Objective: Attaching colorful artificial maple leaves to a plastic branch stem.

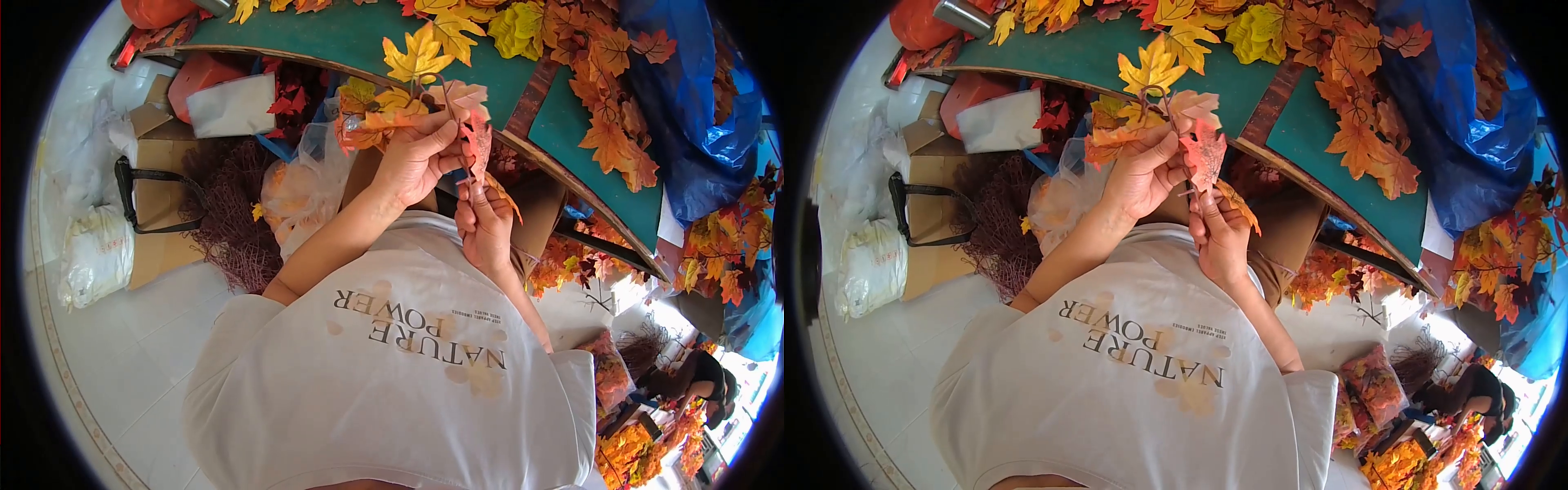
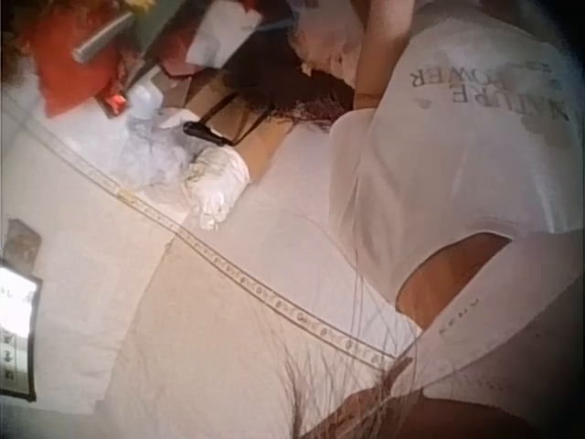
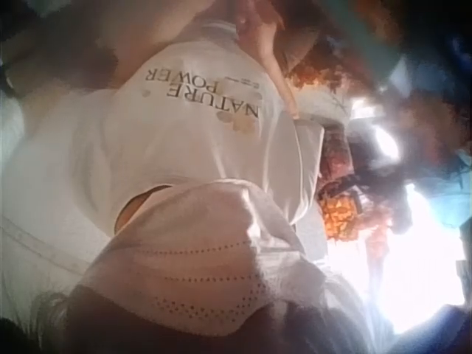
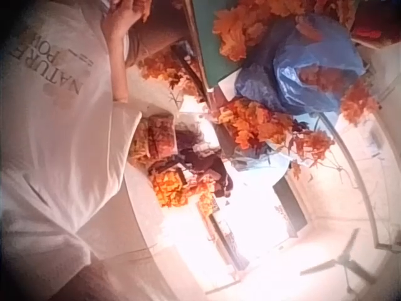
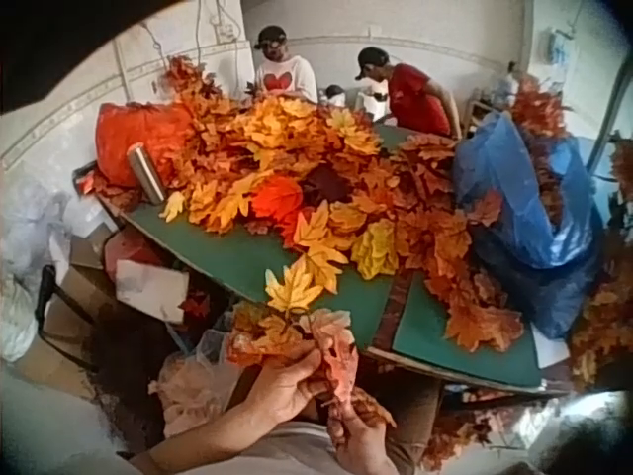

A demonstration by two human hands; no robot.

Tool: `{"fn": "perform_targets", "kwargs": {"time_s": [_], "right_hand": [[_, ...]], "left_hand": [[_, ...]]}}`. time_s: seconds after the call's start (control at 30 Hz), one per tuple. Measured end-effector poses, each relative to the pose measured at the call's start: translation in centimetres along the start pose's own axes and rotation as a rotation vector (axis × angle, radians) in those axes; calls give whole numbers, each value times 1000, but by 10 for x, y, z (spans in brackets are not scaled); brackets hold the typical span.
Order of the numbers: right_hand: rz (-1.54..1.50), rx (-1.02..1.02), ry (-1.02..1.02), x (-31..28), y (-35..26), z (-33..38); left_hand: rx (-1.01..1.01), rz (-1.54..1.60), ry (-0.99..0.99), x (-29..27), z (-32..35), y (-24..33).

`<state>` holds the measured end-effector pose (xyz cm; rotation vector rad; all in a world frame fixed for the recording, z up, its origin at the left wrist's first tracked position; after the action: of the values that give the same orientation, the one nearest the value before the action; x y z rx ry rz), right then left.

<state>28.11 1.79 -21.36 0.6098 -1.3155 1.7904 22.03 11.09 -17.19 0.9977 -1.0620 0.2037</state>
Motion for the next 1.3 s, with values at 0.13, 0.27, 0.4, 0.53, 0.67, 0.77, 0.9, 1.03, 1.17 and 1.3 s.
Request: {"fn": "perform_targets", "kwargs": {"time_s": [0.13, 0.27, 0.4, 0.53, 0.67, 0.77, 0.9, 1.03, 1.17, 1.3], "right_hand": [[215, -284, 81, -8, -38, 3], [63, -461, 140, -18, -76, -6], [33, -358, 10, 19, -81, -22], [65, -320, -56, 26, -70, -30], [-15, -174, -56, 28, -51, -33], [-11, -145, -118, 39, -48, -31], [-61, -125, -122, 38, -46, -35], [-70, -126, -108, 35, -42, -36], [-50, -142, -124, 38, -43, -36], [-38, -152, -120, 37, -42, -37]], "left_hand": [[93, -55, 55, -5, 2, 12], [142, -309, 45, 6, 8, 20], [168, -435, 26, 26, 8, 19], [203, -418, 12, 31, 8, 25], [192, -410, 21, 36, 8, 28], [192, -395, 47, 29, 7, 26], [195, -401, 38, 31, 6, 25], [191, -393, 45, 28, 6, 24], [186, -385, 36, 27, 6, 25], [180, -395, 43, 25, 5, 24]]}}
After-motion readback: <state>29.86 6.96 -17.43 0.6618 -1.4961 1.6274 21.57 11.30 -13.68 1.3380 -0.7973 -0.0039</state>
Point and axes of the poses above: each hand's wrist, its own z-axis away from the middle knuckle, its own x-axis out of the palm, y = z × x, the point moved 10 cm from there along -z, towards the middle knuckle, and after that the axes turned 2 degrees about -y, right-handed, at the moved point
